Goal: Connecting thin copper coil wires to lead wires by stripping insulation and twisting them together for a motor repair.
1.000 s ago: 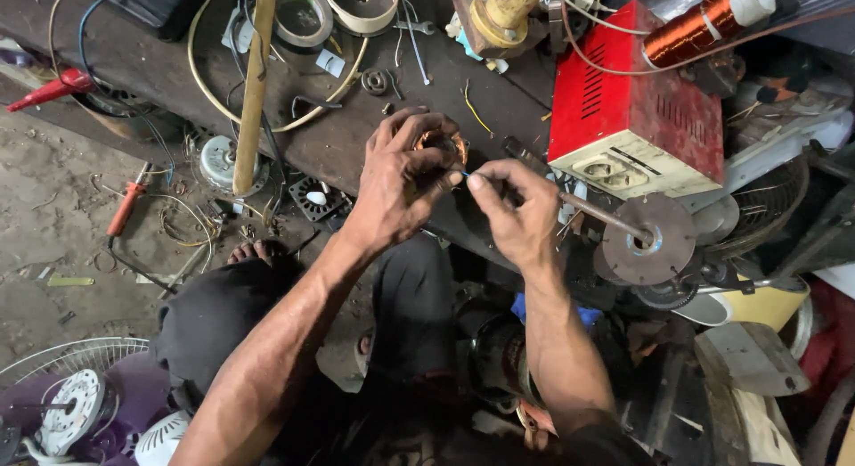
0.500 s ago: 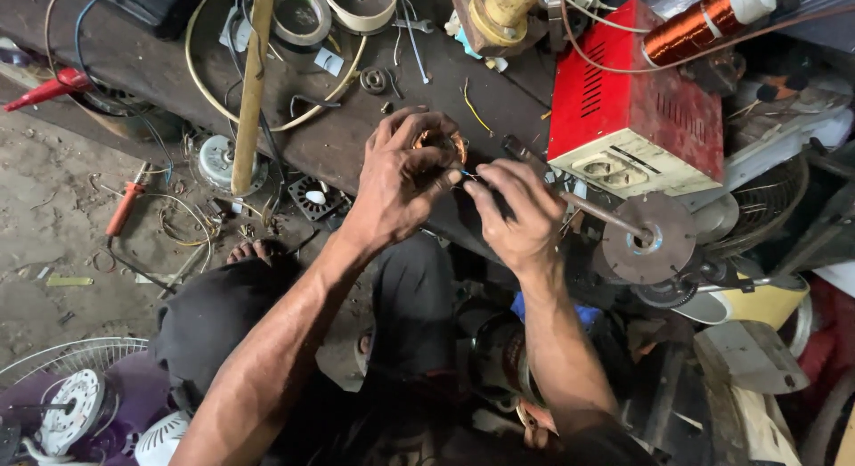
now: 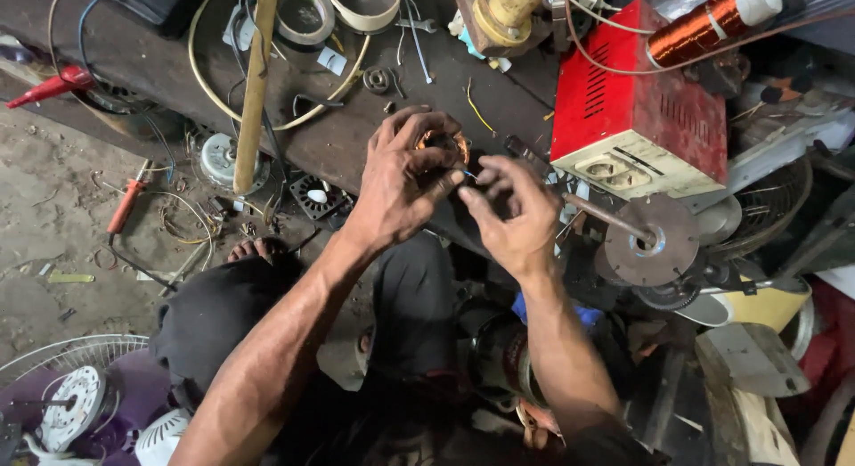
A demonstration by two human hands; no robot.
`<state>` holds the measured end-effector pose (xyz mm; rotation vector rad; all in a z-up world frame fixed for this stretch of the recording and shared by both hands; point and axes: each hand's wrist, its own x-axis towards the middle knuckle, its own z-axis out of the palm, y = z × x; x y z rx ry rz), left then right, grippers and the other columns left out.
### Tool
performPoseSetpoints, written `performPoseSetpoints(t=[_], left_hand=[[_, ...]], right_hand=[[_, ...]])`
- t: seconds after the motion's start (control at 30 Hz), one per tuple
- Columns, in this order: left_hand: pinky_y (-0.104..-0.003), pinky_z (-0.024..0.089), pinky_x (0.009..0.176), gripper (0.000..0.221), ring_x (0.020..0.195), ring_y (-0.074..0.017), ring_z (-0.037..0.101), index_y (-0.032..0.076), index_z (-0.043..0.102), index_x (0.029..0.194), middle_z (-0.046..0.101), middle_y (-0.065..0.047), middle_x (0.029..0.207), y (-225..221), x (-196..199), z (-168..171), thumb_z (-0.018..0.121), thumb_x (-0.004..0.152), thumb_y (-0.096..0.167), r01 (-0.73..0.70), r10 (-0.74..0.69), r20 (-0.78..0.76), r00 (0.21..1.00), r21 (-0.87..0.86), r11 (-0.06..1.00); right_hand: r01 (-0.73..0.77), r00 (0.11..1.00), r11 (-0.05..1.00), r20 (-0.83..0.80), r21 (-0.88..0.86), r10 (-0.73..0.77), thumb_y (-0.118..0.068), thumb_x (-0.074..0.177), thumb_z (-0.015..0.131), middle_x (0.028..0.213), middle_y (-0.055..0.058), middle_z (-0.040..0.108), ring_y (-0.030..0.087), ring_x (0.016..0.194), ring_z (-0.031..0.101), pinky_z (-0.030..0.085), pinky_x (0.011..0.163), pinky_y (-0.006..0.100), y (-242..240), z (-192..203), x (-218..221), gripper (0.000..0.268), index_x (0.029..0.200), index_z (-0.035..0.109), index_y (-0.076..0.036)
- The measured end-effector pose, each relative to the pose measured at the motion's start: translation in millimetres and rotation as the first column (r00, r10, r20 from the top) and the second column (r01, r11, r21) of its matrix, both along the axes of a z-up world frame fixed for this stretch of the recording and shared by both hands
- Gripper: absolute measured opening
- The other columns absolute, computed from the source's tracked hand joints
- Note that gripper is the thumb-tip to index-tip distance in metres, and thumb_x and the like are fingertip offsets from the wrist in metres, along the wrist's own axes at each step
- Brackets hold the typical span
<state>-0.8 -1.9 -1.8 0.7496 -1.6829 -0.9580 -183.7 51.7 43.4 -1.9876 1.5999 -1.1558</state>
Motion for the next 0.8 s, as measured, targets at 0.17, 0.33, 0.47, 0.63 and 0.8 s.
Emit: performPoseSetpoints(t=[0.17,0.33,0.47,0.63,0.8], left_hand=[[-0.076,0.03,0.105,0.009,0.135,-0.0438,0.042,0.018,0.075,0.091,0.058,-0.006,0.128,0.8,-1.1,0.6,0.073,0.094,0.026,-0.006,0.006,-0.002,1.0,0.003,1.0],[-0.076,0.029,0.105,0.011,0.136,-0.0441,0.042,0.016,0.075,0.093,0.057,-0.006,0.13,0.1,0.5,0.2,0.073,0.094,0.026,0.001,-0.001,0.014,1.0,0.003,1.0],[-0.077,0.029,0.105,0.012,0.136,-0.044,0.042,0.015,0.075,0.093,0.057,-0.005,0.13,0.6,0.5,2.4,0.073,0.094,0.026,-0.002,0.002,0.03,1.0,0.013,1.0],[-0.077,0.029,0.105,0.011,0.136,-0.045,0.042,0.014,0.075,0.092,0.058,-0.007,0.13,1.7,-1.8,0.4,0.073,0.093,0.025,0.003,-0.003,0.021,1.0,0.016,1.0],[-0.077,0.03,0.105,0.01,0.136,-0.045,0.042,0.014,0.075,0.09,0.058,-0.006,0.13,1.4,-0.3,2.6,0.074,0.092,0.025,-0.008,0.008,0.021,1.0,0.024,1.0]], right_hand=[[-0.206,0.867,0.852,-0.494,-0.481,-0.069,-0.002,0.09,0.082,0.091,0.009,0.072,0.024,0.077,0.073,0.062,0.069,0.033,-5.9,-0.7,1.5,0.013,0.102,0.076,-0.002],[-0.045,0.999,0.998,-0.021,-0.043,0.044,-0.009,0.1,0.07,0.07,0.006,0.066,0.018,0.059,0.065,0.055,0.057,0.031,-2.3,-7.4,-2.8,0.011,0.094,0.074,-0.001],[-0.064,0.976,0.977,0.215,0.203,0.019,-0.01,0.102,0.063,0.059,0.006,0.059,0.012,0.05,0.06,0.049,0.05,0.026,-6.5,-18.8,-11.5,0.018,0.09,0.072,0.001],[-0.002,0.985,0.983,0.171,0.184,-0.03,-0.016,0.107,0.056,0.061,0.008,0.059,0.014,0.05,0.057,0.046,0.049,0.026,-2.0,-14.5,-8.3,0.027,0.089,0.07,-0.001],[0.039,0.999,0.993,-0.021,-0.112,-0.041,-0.02,0.098,0.077,0.079,0.012,0.07,0.015,0.066,0.062,0.046,0.056,0.025,-4.7,-18.6,-15.4,0.023,0.112,0.073,-0.002]])
